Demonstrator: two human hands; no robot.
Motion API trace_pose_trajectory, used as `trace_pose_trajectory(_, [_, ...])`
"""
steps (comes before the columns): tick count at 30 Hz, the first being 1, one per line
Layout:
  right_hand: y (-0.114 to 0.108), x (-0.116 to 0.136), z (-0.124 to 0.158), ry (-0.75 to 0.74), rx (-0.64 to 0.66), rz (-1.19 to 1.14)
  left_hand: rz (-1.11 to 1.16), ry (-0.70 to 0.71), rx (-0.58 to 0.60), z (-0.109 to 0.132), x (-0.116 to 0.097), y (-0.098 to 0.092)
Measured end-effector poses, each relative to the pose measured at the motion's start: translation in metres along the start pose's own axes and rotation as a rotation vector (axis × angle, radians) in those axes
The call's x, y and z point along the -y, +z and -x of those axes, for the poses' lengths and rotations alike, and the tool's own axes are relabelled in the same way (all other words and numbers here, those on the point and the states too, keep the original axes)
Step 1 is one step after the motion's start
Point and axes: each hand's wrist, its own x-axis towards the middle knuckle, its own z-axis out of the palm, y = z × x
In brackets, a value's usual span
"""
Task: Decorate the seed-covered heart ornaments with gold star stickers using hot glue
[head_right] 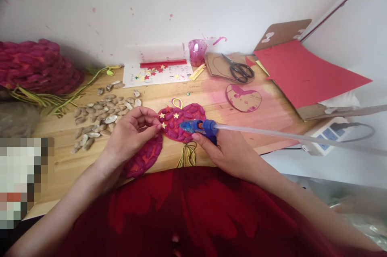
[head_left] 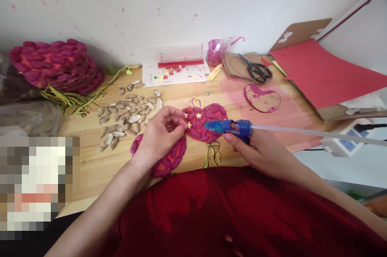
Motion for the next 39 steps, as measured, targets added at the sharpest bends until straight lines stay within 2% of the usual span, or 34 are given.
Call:
trace_pose_trajectory(23, [0.0010, 0.0046, 0.0013, -0.042, -0.067, 0.065, 0.030, 0.002, 0.017, -0.0004, 0.0028, 0.0042])
trace_pose_trajectory(39, [0.0020, 0.0038, 0.0028, -0.043, -0.067, 0.162, 0.005, -0.003, 0.013, 0.0007, 0.0013, 0.0053])
